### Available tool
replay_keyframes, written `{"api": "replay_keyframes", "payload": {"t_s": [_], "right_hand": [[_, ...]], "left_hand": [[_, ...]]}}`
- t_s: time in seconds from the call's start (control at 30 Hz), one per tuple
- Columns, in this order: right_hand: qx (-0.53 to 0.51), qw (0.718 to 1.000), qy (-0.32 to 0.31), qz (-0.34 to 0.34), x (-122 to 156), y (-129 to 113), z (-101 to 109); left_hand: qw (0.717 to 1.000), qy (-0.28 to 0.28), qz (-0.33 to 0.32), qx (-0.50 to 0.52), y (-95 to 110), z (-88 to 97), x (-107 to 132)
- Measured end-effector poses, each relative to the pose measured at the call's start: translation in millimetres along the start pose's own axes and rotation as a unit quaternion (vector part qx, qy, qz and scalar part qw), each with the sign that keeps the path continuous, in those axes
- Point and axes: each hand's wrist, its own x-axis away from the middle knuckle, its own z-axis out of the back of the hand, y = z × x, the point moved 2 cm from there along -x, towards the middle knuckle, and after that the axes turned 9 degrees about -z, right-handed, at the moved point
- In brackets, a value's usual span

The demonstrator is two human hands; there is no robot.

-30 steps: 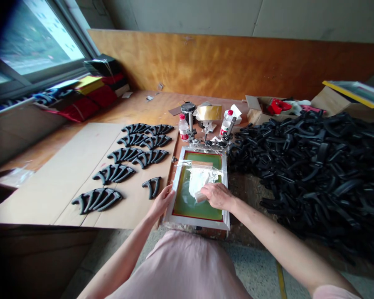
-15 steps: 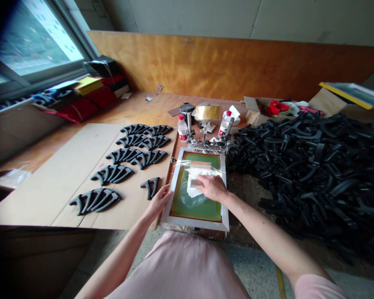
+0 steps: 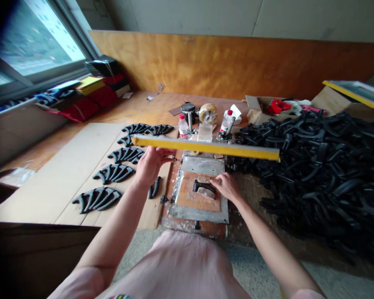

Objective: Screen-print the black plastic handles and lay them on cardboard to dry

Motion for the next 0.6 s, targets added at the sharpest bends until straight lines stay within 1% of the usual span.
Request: {"api": "replay_keyframes", "payload": {"t_s": [0.03, 0.07, 0.1, 0.13, 0.17, 0.2, 0.23, 0.27, 0.3, 0.33, 0.37, 0.4, 0.43, 0.47, 0.5, 0.53, 0.57, 0.6], "right_hand": [[0.049, 0.998, -0.025, 0.018, 7.8, -4.5, -15.7], [0.103, 0.993, -0.046, 0.031, 13.6, -10.2, -28.5], [0.153, 0.986, -0.062, 0.032, 17.6, -16.6, -37.6], [0.187, 0.98, -0.071, 0.02, 20.4, -23.2, -42.8], [0.199, 0.977, -0.072, -0.004, 22.9, -30.4, -44.6], [0.196, 0.978, -0.067, -0.033, 26.4, -38.2, -44.2], [0.184, 0.98, -0.055, -0.058, 31.6, -47.2, -43.1], [0.169, 0.982, -0.037, -0.071, 38.7, -57.2, -42.2], [0.154, 0.986, -0.02, -0.065, 47.6, -68.2, -42.4], [0.139, 0.99, -0.008, -0.038, 57.5, -79.3, -43.8], [0.123, 0.992, -0.009, 0.009, 67.4, -89.3, -46.2], [0.106, 0.992, -0.022, 0.068, 76.2, -96.4, -48.3], [0.092, 0.987, -0.04, 0.123, 82.8, -98.7, -48.8], [0.085, 0.982, -0.056, 0.161, 86.1, -94.8, -46.3], [0.09, 0.979, -0.064, 0.174, 85.7, -83.9, -40.3], [0.108, 0.979, -0.065, 0.163, 81.8, -66.2, -30.5], [0.139, 0.98, -0.06, 0.128, 75.3, -42.4, -17.4], [0.182, 0.979, -0.05, 0.077, 67.7, -14.1, -1.9]], "left_hand": [[1.0, -0.005, -0.008, 0.004, 3.2, -5.9, -6.7], [1.0, 0.002, -0.016, 0.001, 5.0, -10.5, -9.3], [0.999, 0.022, -0.025, -0.008, 5.0, -13.6, -7.0], [0.998, 0.044, -0.028, -0.021, 2.3, -15.7, 0.7], [0.998, 0.055, -0.01, -0.036, -3.6, -17.4, 13.4], [0.997, 0.041, 0.037, -0.051, -13.2, -19.3, 30.6], [0.992, 0.01, 0.105, -0.064, -25.7, -21.2, 51.1], [0.976, -0.048, 0.199, -0.072, -40.6, -23.7, 74.1], [0.95, -0.105, 0.286, -0.066, -55.5, -25.8, 97.4], [0.933, -0.125, 0.333, -0.048, -68.5, -26.5, 117.7], [0.922, -0.125, 0.366, -0.026, -80.0, -25.7, 134.1], [0.92, -0.098, 0.379, -0.007, -89.4, -22.5, 145.2], [0.923, -0.06, 0.38, 0.005, -96.7, -16.5, 151.0], [0.926, -0.023, 0.376, 0.005, -102.0, -7.1, 152.3], [0.93, 0.008, 0.367, -0.009, -105.7, 5.9, 149.6], [0.935, 0.033, 0.35, -0.036, -108.0, 22.7, 144.0], [0.94, 0.049, 0.329, -0.07, -109.4, 42.6, 136.8], [0.942, 0.064, 0.308, -0.112, -110.6, 65.1, 129.4]]}}
